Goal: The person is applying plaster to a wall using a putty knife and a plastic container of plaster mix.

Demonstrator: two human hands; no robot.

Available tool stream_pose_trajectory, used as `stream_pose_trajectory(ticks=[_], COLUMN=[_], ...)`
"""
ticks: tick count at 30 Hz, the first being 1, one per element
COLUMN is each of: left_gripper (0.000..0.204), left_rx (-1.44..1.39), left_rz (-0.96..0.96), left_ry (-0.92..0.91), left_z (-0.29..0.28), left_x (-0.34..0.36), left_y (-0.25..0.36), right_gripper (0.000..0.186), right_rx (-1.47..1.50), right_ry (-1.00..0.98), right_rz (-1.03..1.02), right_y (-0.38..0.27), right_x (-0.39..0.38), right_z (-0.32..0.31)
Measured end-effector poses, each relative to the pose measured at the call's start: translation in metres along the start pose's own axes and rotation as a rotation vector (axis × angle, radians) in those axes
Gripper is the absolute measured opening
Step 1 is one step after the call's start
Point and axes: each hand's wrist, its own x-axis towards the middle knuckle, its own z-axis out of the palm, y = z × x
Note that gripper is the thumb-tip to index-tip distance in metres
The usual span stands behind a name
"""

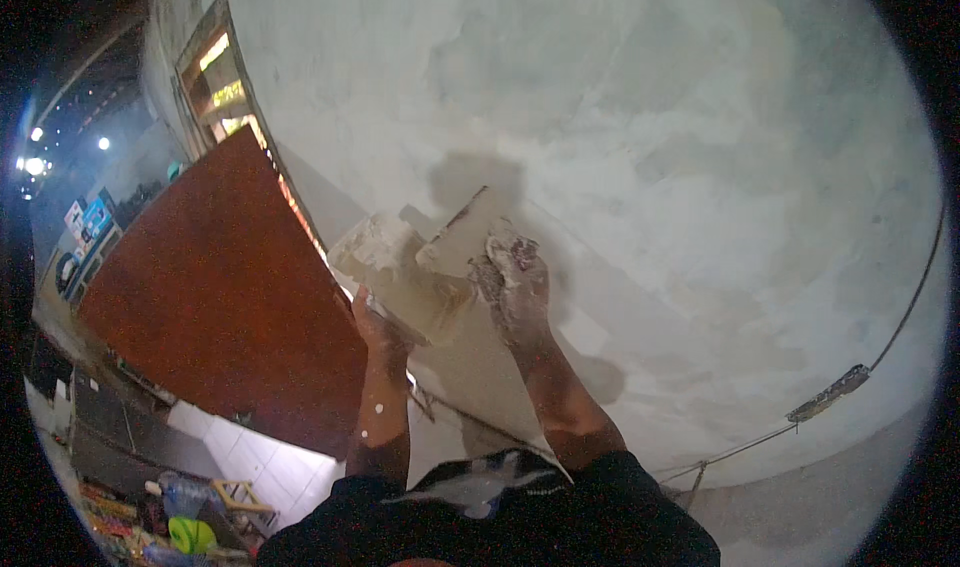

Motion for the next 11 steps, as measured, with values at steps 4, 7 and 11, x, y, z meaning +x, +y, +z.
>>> stream_pose_trajectory(ticks=[4, 7, 11], left_gripper=[0.065, 0.067, 0.064], left_rx=[-0.024, 0.076, -0.046], left_rz=[-0.056, 0.009, -0.070], left_ry=[-0.171, -0.370, -0.355], left_z=[0.042, 0.070, 0.108], left_x=[0.016, 0.023, 0.044], left_y=[0.006, 0.007, 0.004], right_gripper=[0.029, 0.030, 0.033], right_rx=[-0.089, -0.303, -1.074], right_ry=[-0.014, 0.023, -0.038], right_rz=[-0.228, -0.571, -1.119], right_y=[-0.059, -0.108, -0.190], right_x=[0.015, 0.019, 0.034], right_z=[0.008, 0.017, 0.048])
